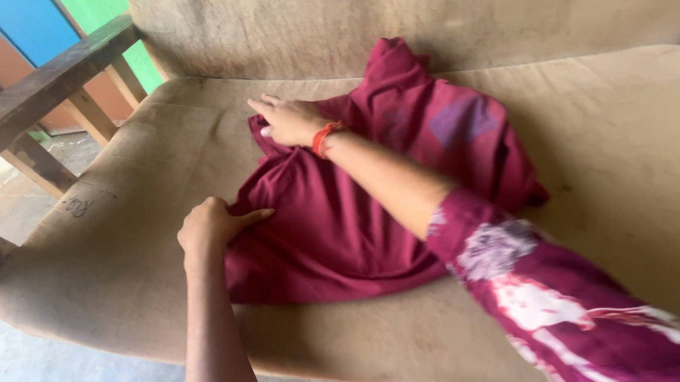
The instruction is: The person folds a maroon long-sleeved shirt and a blue t-shirt on a cushioned chair, then places each folded item into a plastic basket. The person repeats the folding process for the maroon shirt and then folds the blue t-shirt, stacking them in the basket.
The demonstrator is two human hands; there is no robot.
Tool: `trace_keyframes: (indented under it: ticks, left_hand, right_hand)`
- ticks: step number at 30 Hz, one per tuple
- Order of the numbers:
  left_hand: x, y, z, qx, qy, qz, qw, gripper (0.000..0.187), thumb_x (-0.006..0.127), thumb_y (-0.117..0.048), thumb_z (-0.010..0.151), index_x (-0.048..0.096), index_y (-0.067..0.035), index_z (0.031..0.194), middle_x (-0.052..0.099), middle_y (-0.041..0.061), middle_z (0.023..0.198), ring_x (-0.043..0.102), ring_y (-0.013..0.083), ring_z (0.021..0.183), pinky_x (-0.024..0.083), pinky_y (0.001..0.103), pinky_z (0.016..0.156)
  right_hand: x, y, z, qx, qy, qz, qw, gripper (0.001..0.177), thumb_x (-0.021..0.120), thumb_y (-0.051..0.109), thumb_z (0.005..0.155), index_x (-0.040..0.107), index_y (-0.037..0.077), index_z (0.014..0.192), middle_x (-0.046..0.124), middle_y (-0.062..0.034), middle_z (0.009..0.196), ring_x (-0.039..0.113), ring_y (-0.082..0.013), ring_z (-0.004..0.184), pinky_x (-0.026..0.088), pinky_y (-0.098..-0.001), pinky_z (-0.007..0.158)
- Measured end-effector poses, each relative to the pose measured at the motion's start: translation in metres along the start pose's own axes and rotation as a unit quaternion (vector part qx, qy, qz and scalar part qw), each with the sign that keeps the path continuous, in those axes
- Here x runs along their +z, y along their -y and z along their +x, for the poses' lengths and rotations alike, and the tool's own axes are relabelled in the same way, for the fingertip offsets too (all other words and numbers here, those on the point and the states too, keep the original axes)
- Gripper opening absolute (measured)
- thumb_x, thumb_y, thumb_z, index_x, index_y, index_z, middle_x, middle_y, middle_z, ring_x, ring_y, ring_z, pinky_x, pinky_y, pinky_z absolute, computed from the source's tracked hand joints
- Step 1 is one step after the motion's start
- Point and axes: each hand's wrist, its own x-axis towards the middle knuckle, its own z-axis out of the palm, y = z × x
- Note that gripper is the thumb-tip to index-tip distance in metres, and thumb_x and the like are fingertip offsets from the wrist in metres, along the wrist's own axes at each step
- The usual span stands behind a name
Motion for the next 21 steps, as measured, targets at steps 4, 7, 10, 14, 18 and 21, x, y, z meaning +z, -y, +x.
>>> trace_keyframes:
  ticks: [4,7,10,14,18,21]
  left_hand:
    - [0.003,-0.005,-0.008,-0.020,-0.102,-0.006,0.995,0.088,0.074,-0.090,0.058,0.076,-0.005,0.082,0.075,0.017,0.082,0.075,0.0367,0.079,0.060,0.047,0.071]
    - [0.014,-0.004,-0.005,-0.011,-0.126,-0.006,0.992,0.087,0.072,-0.089,0.062,0.075,-0.005,0.083,0.075,0.019,0.082,0.074,0.0375,0.081,0.060,0.048,0.071]
    - [0.013,0.007,0.011,0.017,-0.051,-0.027,0.998,0.083,0.078,-0.082,0.061,0.076,-0.002,0.084,0.075,0.020,0.084,0.075,0.0369,0.083,0.059,0.048,0.075]
    - [-0.004,0.036,0.031,0.048,0.056,-0.105,0.992,0.067,0.086,-0.063,0.061,0.080,-0.006,0.096,0.079,0.018,0.090,0.079,0.0328,0.086,0.060,0.044,0.083]
    - [-0.022,0.067,0.028,-0.082,-0.094,-0.094,0.988,0.059,0.085,-0.057,0.070,0.078,-0.015,0.111,0.077,0.016,0.103,0.074,0.0368,0.096,0.057,0.049,0.085]
    - [-0.025,0.077,0.024,-0.114,-0.195,0.002,0.974,0.052,0.079,-0.059,0.084,0.075,-0.012,0.107,0.078,0.014,0.106,0.074,0.0372,0.099,0.058,0.051,0.080]
  right_hand:
    - [0.034,0.007,0.021,0.097,0.089,-0.008,0.991,0.090,0.073,0.030,0.085,0.025,0.014,0.159,0.059,-0.0192,0.137,0.065,-0.0344,0.111,0.054,-0.0470,0.090]
    - [0.030,0.004,0.019,0.049,0.007,-0.028,0.998,0.081,0.089,0.039,0.076,0.051,0.006,0.139,0.064,-0.0211,0.128,0.065,-0.0343,0.109,0.054,-0.0431,0.086]
    - [0.021,-0.001,0.013,0.176,0.137,0.110,0.969,0.052,0.081,0.023,0.087,0.063,0.005,0.132,0.083,-0.0234,0.111,0.081,-0.0258,0.086,0.060,-0.0315,0.066]
    - [0.022,-0.018,0.033,0.152,-0.007,0.346,0.926,0.024,0.078,0.014,0.090,0.067,0.004,0.109,0.078,-0.0179,0.102,0.077,-0.0213,0.081,0.060,-0.0275,0.062]
    - [0.041,-0.040,0.090,-0.009,-0.225,0.337,0.914,0.019,0.080,0.011,0.093,0.067,0.004,0.105,0.072,-0.0102,0.106,0.071,-0.0206,0.098,0.061,-0.0333,0.082]
    - [0.067,-0.050,0.120,-0.093,-0.253,0.312,0.911,0.050,0.083,0.008,0.088,0.054,0.010,0.129,0.064,-0.0134,0.127,0.062,-0.0251,0.120,0.053,-0.0375,0.103]
